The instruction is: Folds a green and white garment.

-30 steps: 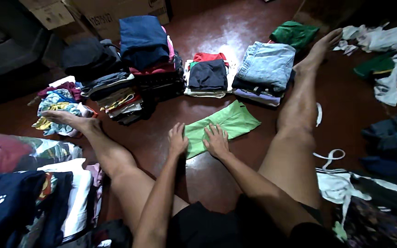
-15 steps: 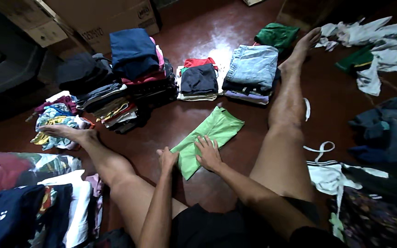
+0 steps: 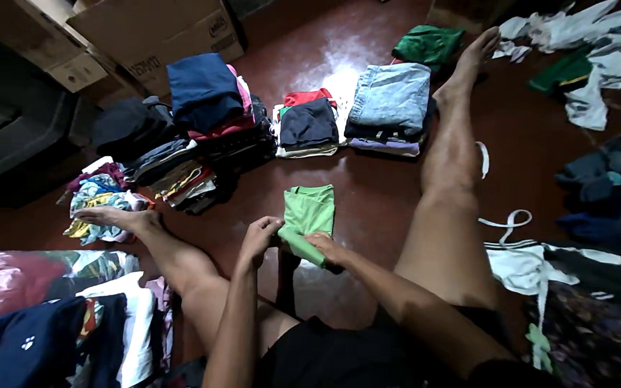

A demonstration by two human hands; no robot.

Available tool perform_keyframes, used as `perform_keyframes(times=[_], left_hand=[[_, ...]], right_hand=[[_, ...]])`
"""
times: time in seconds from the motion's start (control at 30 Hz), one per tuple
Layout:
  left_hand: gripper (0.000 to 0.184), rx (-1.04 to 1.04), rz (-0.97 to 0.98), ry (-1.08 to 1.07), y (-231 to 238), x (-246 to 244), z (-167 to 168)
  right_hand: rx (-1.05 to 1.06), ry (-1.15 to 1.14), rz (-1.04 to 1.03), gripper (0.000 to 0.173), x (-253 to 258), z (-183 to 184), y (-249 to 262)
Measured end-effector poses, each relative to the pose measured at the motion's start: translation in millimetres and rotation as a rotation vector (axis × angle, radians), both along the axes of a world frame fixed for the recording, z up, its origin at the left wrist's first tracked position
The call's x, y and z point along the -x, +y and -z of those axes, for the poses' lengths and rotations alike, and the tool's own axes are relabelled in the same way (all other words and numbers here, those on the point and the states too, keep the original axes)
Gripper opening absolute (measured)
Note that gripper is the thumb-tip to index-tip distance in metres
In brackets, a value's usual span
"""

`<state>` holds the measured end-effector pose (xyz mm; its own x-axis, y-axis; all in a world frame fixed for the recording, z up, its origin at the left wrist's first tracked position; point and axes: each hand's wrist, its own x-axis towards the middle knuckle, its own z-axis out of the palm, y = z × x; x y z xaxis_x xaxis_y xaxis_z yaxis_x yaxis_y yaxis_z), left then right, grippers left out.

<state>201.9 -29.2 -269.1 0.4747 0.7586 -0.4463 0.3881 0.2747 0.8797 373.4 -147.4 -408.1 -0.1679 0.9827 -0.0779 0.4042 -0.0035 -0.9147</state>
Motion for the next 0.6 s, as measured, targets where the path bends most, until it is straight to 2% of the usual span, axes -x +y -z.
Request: perform_keyframes(times=[0.03,0.1,0.17,0.2,0.23,0.3,0.33,0.37,0.47,0.53,0.6], left_hand=[[0.024,0.046,0.01,-0.061,3.1,-2.0,0.5],[0.038,0.086,0.078,-0.115,12.9,-5.5,4.0],[0.043,0.002,0.131,-0.004,23.6,-12.6,6.3],[0.038,-0.078,0.143,0.086,28.7,-17.4,7.3],[0.032,-0.165,0.148,0.177,33.7,-22.1,8.7],[0.025,-0.32,0.151,0.337,44.4,-29.9,15.0],[0.026,-0.364,0.154,0.373,49.6,-33.0,19.3],[0.029,-0.373,0.154,0.382,53.4,-35.4,24.1],[0.044,-0.246,0.082,0.339,55.0,-40.3,48.1],[0.058,-0.115,0.021,0.336,52.4,-41.7,68.1],[0.062,-0.046,0.019,0.384,50.1,-41.9,84.8]], right_hand=[[0.091,0.093,0.032,0.037,-3.0,-8.2,-6.9],[0.332,0.31,0.185,0.037,-8.2,-22.0,-13.3],[0.502,0.626,0.386,0.03,-13.2,-22.9,-7.3],[0.561,0.795,0.458,0.038,-15.6,-23.6,-2.2],[0.577,0.961,0.463,0.055,-19.4,-19.2,2.2],[0.501,1.25,0.272,0.094,-31.4,1.2,7.0],[0.464,1.313,0.187,0.107,-36.5,7.2,8.6],[0.435,1.318,0.166,0.108,-39.2,7.6,9.0],[0.412,1.174,0.407,0.058,-33.9,-3.6,13.7],[0.416,1.101,0.519,0.049,-31.1,-0.3,18.0],[0.442,1.073,0.597,0.048,-30.6,3.6,21.6]])
